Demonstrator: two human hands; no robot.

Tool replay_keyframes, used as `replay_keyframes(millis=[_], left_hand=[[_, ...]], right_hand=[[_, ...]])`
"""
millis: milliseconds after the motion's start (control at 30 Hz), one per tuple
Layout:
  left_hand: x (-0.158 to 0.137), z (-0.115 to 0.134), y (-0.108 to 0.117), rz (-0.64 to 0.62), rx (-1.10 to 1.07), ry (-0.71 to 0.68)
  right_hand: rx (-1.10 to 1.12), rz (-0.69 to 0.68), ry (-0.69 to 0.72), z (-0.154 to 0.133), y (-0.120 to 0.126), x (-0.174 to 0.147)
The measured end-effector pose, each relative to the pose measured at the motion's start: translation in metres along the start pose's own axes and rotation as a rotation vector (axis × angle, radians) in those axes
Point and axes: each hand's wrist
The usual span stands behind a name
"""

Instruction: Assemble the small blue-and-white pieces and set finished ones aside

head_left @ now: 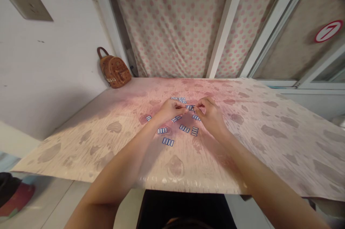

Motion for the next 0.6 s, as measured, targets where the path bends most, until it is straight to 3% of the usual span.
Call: replay_keyframes(millis=[600], left_hand=[[-0.0012,0.0024,0.0016,-0.065,0.017,-0.038]], right_hand=[[0.035,-0.063,-0.055,-0.0065,0.0016,-0.0007]])
Point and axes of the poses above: each hand's wrist, its own x-axis towards the middle knuckle, its own y-axis out of the back of the hand, z = x × y, and after that the axes turned 10 degrees about -y, right-handed
